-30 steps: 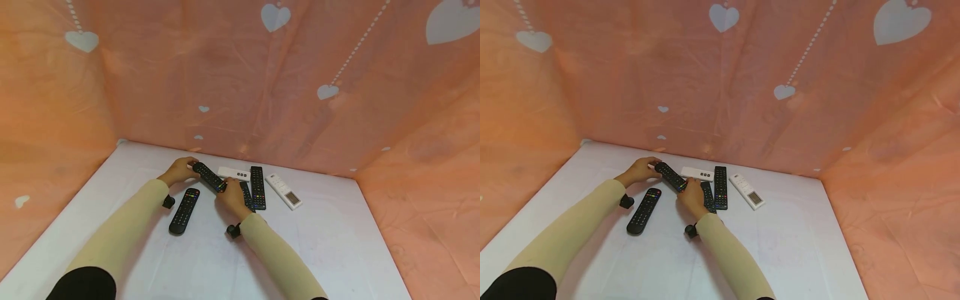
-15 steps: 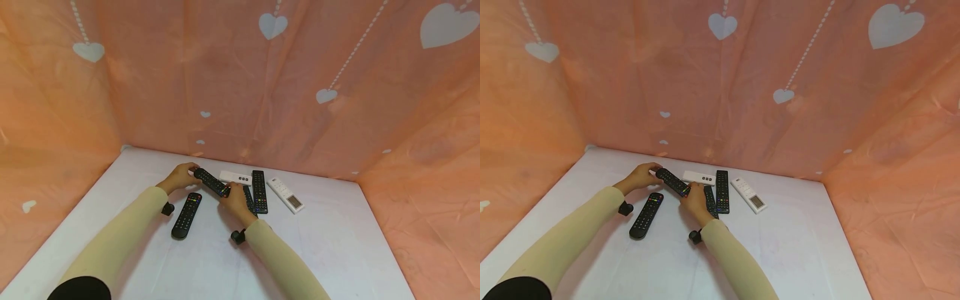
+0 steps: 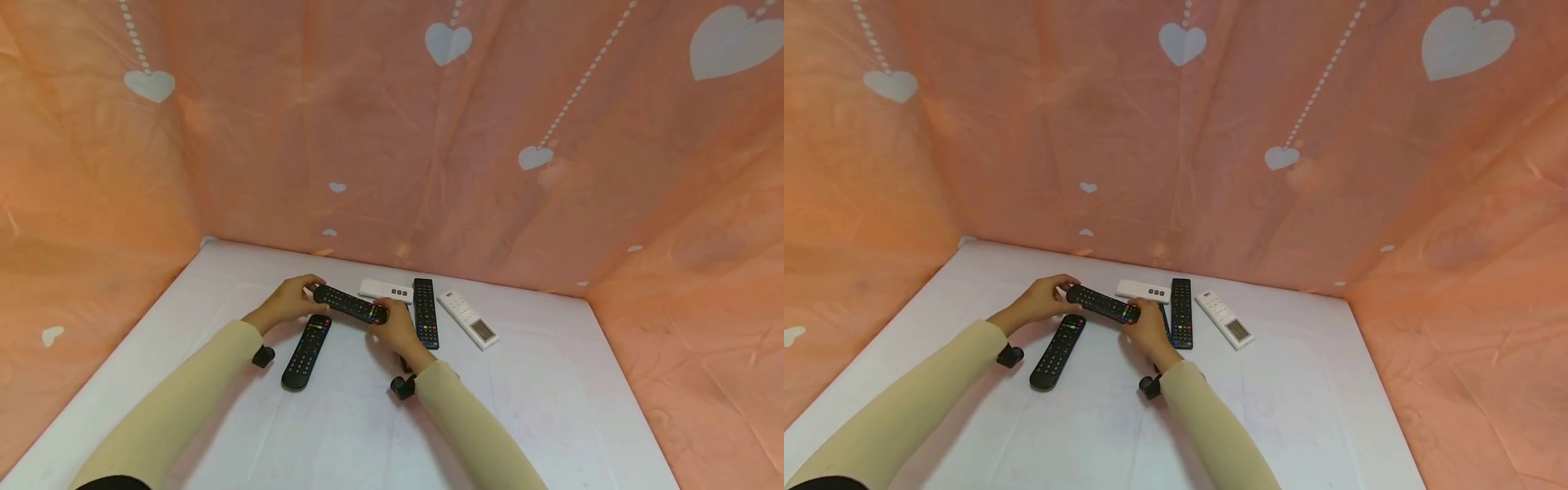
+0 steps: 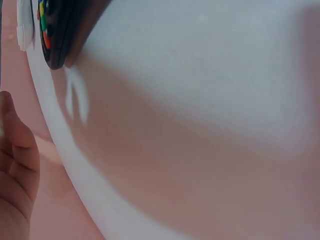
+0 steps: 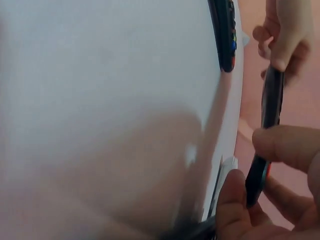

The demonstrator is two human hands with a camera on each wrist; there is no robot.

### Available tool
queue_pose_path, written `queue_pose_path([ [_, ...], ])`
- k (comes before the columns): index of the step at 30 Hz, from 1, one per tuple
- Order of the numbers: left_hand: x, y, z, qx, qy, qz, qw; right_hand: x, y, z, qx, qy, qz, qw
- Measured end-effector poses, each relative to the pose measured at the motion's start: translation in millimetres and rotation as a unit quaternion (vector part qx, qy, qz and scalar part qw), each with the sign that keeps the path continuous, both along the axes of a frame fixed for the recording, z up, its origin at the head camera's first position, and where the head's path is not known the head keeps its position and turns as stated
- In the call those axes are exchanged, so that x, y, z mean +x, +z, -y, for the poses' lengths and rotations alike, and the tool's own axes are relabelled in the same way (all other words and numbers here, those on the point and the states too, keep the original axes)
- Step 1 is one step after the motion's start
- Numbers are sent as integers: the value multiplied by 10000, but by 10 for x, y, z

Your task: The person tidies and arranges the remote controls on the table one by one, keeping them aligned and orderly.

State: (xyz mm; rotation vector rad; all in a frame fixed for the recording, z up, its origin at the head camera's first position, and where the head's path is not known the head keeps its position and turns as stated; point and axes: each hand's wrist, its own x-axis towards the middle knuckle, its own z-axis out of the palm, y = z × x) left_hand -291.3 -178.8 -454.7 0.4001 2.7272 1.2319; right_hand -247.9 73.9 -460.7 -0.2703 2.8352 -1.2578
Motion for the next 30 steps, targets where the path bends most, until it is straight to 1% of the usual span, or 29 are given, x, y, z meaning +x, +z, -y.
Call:
queue_pose_path([
  [3,48,10,9,-182,-153,-134,9996,-11,7,-46,-29,38,120,9999],
  [6,107,16,19,-197,-183,-142,9995,-28,4,-81,-8,48,145,9999],
  [10,197,25,29,-165,-114,-99,9997,-46,-5,-105,-77,71,157,9998],
  [13,262,30,25,-128,-66,-80,9999,-49,-3,-115,-178,31,245,9995],
  [16,330,32,25,-76,-84,-100,9999,-49,3,-126,-291,4,318,9991],
  [19,403,33,38,-62,-199,-134,9997,-54,6,-141,-398,-6,373,9985],
  [25,559,39,67,-123,-526,-183,9984,-60,17,-177,-557,-40,555,9969],
  [30,667,40,86,-179,-717,-137,9972,-63,21,-203,-673,91,494,9965],
])
